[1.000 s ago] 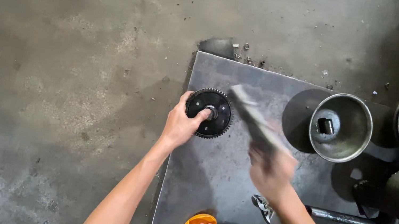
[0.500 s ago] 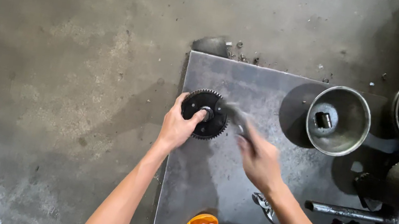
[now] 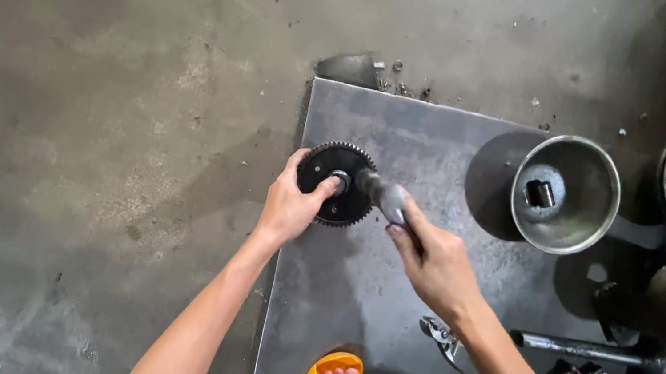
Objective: Assembling a motorcycle clutch gear by inserting pins and using a hammer to secure the assembly.
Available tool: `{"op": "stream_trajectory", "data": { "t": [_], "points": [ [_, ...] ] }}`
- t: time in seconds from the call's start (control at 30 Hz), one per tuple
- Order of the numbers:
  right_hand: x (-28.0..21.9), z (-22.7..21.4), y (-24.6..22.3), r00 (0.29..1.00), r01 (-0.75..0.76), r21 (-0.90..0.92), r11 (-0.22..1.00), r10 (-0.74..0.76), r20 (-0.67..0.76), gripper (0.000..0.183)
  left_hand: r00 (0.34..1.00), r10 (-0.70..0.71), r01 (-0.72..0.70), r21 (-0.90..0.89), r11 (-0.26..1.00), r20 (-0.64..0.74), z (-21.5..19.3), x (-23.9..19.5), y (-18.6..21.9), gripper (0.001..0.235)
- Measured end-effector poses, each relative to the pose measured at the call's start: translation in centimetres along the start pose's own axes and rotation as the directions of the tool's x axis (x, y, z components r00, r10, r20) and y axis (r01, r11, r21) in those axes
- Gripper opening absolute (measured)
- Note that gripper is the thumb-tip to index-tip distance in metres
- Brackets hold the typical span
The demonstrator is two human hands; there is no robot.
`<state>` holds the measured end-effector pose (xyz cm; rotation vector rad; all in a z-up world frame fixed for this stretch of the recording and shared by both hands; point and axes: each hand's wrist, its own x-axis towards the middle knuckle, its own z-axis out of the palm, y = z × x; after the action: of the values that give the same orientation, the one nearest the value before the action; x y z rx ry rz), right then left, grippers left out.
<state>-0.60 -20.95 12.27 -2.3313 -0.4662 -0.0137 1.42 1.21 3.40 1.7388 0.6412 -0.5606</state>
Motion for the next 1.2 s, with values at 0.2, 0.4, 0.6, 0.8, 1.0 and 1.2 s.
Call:
{"op": "stream_trajectory", "data": {
  "t": [0.2, 0.4, 0.6, 0.8, 1.0, 1.2],
  "points": [
    [1.7, -5.9, -7.4, 0.999, -0.043, 0.029, 0.999, 0.043, -0.002, 0.022, 1.0, -0.009, 0.009, -0.027, 1.0, 0.0, 0.0, -0.1, -0.1, 0.08],
    [-1.6, -1.0, 0.9, 0.997, -0.066, -0.143, 0.988, 0.06, -0.047, 0.049, 1.0, 0.013, -0.013, -0.016, 1.0, -0.001, -0.1, -0.2, 0.2, 0.084],
    [3.3, -4.4, -6.3, 0.968, -0.179, 0.003, 0.984, 0.175, 0.178, 0.041, 1.0, 0.012, -0.012, -0.013, 1.0, 0.005, 0.0, -0.8, 0.9, 0.082],
    [-0.5, -2.8, -1.7, 0.963, 0.154, 0.412, 0.898, -0.043, -0.267, 0.045, 1.0, -0.017, 0.017, -0.008, 1.0, -0.012, 0.4, -0.2, 0.2, 0.081],
    [0.6, -1.9, -1.9, 0.954, -0.274, 0.035, 0.961, 0.267, 0.136, 0.038, 1.0, -0.009, 0.008, -0.015, 1.0, -0.014, 0.3, -0.7, 0.6, 0.081],
    [-0.4, -6.6, -5.7, 0.99, -0.108, 0.245, 0.964, 0.127, -0.063, 0.015, 0.98, 0.184, -0.185, -0.01, 0.983, -0.081, 1.1, 0.4, -2.1, 0.069]
  ]
}}
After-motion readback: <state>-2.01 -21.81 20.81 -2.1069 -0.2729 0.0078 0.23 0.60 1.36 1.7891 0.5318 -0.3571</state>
